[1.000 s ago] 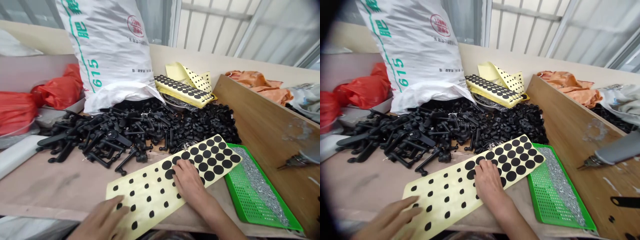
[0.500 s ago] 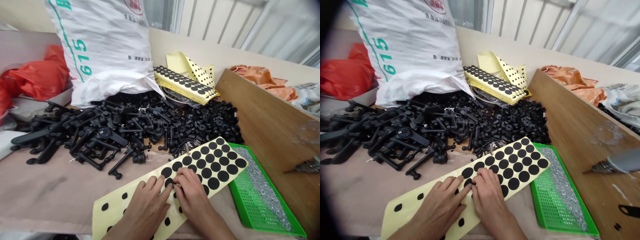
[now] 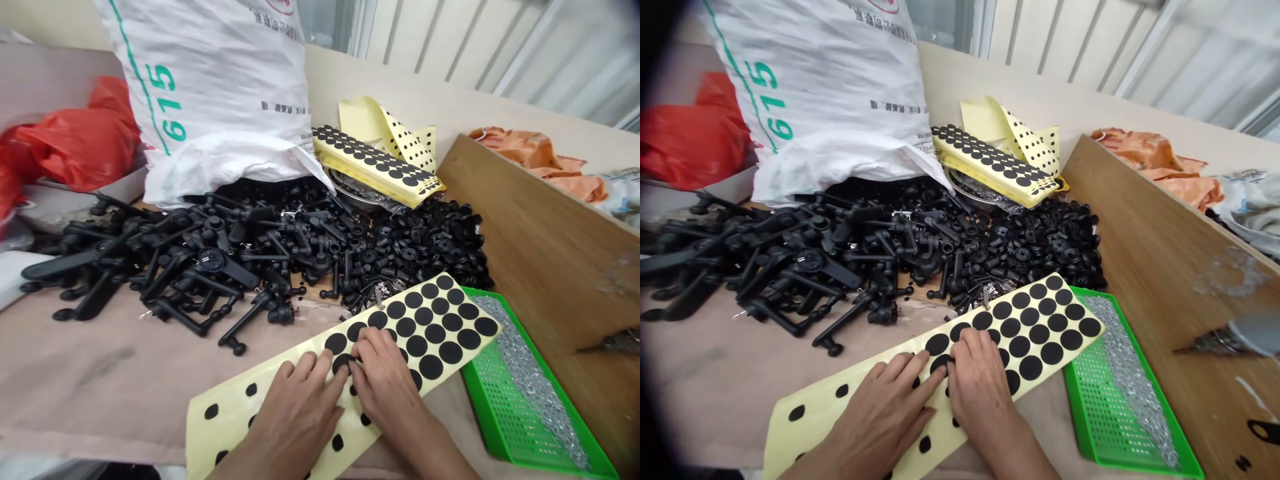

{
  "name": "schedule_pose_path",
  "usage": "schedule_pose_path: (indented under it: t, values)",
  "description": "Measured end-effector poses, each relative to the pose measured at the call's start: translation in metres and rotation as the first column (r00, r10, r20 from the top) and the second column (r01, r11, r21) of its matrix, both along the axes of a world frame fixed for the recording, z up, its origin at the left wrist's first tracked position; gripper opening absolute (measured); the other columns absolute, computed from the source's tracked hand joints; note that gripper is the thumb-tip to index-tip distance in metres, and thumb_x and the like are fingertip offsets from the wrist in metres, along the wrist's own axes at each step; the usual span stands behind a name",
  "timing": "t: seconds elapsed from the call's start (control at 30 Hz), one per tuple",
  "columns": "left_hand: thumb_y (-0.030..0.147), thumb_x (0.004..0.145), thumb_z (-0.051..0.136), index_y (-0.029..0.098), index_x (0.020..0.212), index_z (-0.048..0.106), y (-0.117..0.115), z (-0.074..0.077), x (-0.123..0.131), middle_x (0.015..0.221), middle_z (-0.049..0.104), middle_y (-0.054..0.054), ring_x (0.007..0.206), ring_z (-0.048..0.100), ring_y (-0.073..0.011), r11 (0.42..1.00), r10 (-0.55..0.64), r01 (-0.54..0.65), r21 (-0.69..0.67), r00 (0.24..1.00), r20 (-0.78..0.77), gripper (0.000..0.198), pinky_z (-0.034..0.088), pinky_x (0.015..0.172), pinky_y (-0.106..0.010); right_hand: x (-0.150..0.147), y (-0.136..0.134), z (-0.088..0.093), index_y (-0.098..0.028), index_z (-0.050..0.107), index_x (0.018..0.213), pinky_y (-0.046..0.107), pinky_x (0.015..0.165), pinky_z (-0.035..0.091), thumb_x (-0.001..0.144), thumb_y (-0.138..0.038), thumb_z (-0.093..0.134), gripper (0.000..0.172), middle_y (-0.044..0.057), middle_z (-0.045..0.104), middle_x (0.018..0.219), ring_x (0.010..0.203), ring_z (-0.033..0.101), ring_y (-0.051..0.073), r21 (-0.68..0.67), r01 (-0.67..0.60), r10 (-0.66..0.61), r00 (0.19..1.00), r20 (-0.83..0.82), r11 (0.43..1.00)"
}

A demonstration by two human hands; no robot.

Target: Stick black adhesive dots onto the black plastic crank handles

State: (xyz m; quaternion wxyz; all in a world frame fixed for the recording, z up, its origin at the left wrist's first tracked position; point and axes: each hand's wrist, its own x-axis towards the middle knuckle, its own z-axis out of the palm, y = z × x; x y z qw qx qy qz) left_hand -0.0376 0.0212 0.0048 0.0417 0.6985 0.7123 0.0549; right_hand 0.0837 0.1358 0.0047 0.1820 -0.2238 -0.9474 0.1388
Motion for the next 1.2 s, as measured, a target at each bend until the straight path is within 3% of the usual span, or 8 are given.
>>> schedule_pose_path:
  t: [0.37,0.53,0.77,0.93,1.07,1.2]
  values:
    - [0.029,0.091,0.044,0.024,0.123,0.047,-0.002,-0.001,-0.001,0.122,0.052,-0.010,0.102,0.048,-0.0285,1.000,-0.003,0.003,-0.001,1.000,-0.008,0.032,0.044,0.074,-0.042,0.001,-0.002,-0.001,-0.016,0.051,0.087,0.042,0.074,0.047,0.082,-0.005,0.043,0.015,0.012,0.052,0.097,0.089,0.050,0.026,0.004,0.017,-0.017,1.000,-0.023,1.000]
    - [0.029,0.091,0.044,0.023,0.123,0.048,-0.001,-0.003,0.000,0.121,0.053,-0.011,0.101,0.048,-0.0285,1.000,-0.002,0.002,0.002,1.000,-0.018,0.033,0.044,0.074,-0.042,0.000,-0.001,-0.001,-0.019,0.051,0.076,0.037,0.070,0.045,0.082,-0.002,0.042,0.020,0.008,0.053,0.090,0.083,0.051,0.023,-0.011,0.016,-0.017,0.999,-0.034,1.000]
    - [0.030,0.094,0.040,0.022,0.117,0.052,-0.001,-0.003,0.002,0.124,0.052,-0.011,0.102,0.049,-0.0286,1.000,-0.014,0.014,-0.001,1.000,-0.018,0.028,0.045,0.072,-0.041,0.002,-0.004,0.004,-0.019,0.045,0.071,0.036,0.072,0.040,0.079,-0.003,0.045,0.018,0.003,0.054,0.081,0.078,0.050,0.018,-0.232,-0.038,0.020,0.997,-0.078,0.972]
    - [0.029,0.090,0.047,0.023,0.110,0.056,-0.005,-0.002,-0.001,0.122,0.055,-0.010,0.102,0.050,-0.0290,1.000,-0.019,0.017,0.020,0.998,0.058,0.023,0.046,0.076,-0.042,0.003,-0.007,0.006,-0.020,0.044,0.071,0.037,0.075,0.040,0.078,-0.003,0.047,0.019,0.001,0.059,0.080,0.082,0.054,0.019,-0.306,-0.084,0.048,0.991,-0.124,0.948]
    - [0.021,0.089,0.044,0.024,0.109,0.057,-0.013,0.002,-0.026,0.113,0.058,-0.007,0.099,0.052,-0.0238,0.982,-0.026,-0.018,0.187,0.973,0.229,0.023,0.047,0.082,-0.037,0.009,-0.004,0.007,-0.022,0.047,0.073,0.042,0.086,0.043,0.077,-0.003,0.047,0.021,0.002,0.065,0.087,0.100,0.056,0.024,-0.379,-0.123,0.094,0.991,-0.095,0.917]
    - [0.016,0.092,0.035,0.015,0.106,0.060,-0.009,0.012,-0.062,0.109,0.058,-0.013,0.100,0.052,-0.0266,0.900,0.208,-0.233,0.370,0.972,0.106,0.028,0.045,0.083,-0.039,0.018,0.004,0.003,-0.023,0.051,0.071,0.047,0.090,0.046,0.074,-0.004,0.051,0.020,0.004,0.069,0.100,0.117,0.051,0.028,-0.544,-0.100,0.081,0.995,-0.058,0.833]
